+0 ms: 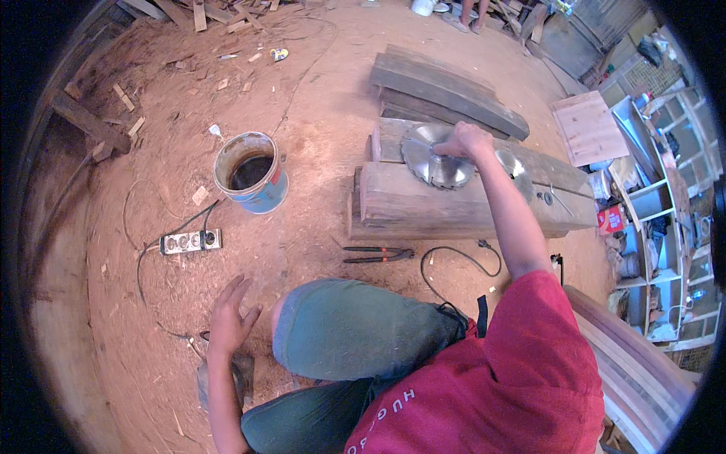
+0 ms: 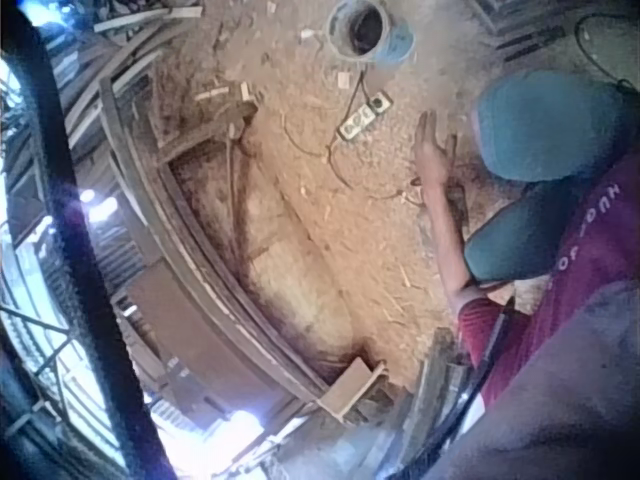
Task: The person cleans saw blades by dipping them into a bucket of dark liquid and wiping the surfaces by hand.
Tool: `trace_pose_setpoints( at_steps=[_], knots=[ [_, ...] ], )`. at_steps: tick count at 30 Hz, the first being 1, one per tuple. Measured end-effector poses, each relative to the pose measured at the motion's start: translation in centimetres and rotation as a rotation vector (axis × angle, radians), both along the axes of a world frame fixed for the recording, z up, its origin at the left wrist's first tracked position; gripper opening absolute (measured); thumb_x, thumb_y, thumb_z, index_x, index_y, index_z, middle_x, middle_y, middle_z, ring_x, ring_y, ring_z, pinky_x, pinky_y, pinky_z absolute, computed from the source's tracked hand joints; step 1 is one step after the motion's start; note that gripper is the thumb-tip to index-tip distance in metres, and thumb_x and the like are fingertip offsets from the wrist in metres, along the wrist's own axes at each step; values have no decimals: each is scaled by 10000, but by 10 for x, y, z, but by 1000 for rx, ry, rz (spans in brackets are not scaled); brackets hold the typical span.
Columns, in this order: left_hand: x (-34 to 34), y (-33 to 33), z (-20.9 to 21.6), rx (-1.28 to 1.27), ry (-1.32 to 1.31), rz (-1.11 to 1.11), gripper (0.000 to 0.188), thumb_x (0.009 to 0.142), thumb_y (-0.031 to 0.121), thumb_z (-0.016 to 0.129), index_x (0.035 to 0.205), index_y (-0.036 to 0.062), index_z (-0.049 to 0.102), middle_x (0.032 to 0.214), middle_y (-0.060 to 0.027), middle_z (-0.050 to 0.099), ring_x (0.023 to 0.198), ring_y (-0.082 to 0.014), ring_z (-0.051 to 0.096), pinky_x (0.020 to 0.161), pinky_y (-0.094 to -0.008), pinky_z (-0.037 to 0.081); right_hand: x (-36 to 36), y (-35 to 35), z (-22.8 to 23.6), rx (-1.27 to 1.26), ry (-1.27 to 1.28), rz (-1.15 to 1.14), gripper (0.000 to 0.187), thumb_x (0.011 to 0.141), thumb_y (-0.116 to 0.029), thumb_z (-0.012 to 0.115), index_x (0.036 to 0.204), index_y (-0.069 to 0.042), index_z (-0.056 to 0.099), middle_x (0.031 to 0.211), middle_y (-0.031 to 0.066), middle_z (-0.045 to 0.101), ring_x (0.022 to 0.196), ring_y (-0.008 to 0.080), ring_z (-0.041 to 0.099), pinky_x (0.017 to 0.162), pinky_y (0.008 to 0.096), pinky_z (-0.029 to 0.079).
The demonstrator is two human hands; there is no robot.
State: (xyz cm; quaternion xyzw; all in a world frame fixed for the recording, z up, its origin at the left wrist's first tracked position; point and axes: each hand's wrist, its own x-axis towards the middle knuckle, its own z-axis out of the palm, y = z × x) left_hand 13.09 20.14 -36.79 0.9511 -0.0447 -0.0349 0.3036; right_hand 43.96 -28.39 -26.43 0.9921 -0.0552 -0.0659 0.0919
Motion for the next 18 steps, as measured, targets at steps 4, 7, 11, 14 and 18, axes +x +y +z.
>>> trace_pose_setpoints(
  at_steps=[4, 7, 11, 14, 18],
  knots=[
    [-2, -2, -1, -2, -15, 15, 552, 811, 156, 750, 1319, 31, 573, 1401, -209, 528, 1285, -396, 506, 1084, -447, 408, -10, 22, 34, -22, 5, -41, 774, 632, -612, 782, 1141, -36, 697, 1215, 189, 670, 1117, 328, 661, 903, 439, 553],
    [-3, -3, 5, -23, -13, 32, 546, 814, 163, 750, 1315, 30, 577, 1393, -210, 534, 1284, -393, 508, 1078, -445, 414, -19, 35, 54, -17, -102, 26, 765, 634, -562, 794, 1164, -24, 671, 1169, 207, 674, 1081, 350, 667, 877, 447, 561],
    [-1, -5, 15, -93, -83, 122, 534, 825, 178, 745, 1311, 28, 582, 1362, -209, 561, 1271, -391, 525, 1078, -434, 416, -53, 88, 78, 77, -437, 291, 867, 613, -498, 804, 1272, 15, 573, 1113, 226, 654, 1014, 380, 662, 849, 473, 560],
    [9, -14, 37, -412, -54, 184, 513, 866, 184, 721, 1334, 37, 568, 1355, -170, 582, 1255, -306, 559, 1044, -401, 451, -79, 147, 88, 254, -493, 443, 899, 616, -470, 810, 1313, 26, 534, 1128, 232, 629, 1020, 400, 640, 842, 486, 552],
    [20, -40, 55, -838, -65, 251, 565, 895, 201, 711, 1389, 22, 505, 1348, -167, 582, 1224, -274, 582, 1029, -401, 474, -99, 219, 67, 385, -487, 657, 906, 624, -458, 819, 1332, 25, 524, 1166, 241, 611, 1044, 415, 619, 871, 483, 535]
  ],
)
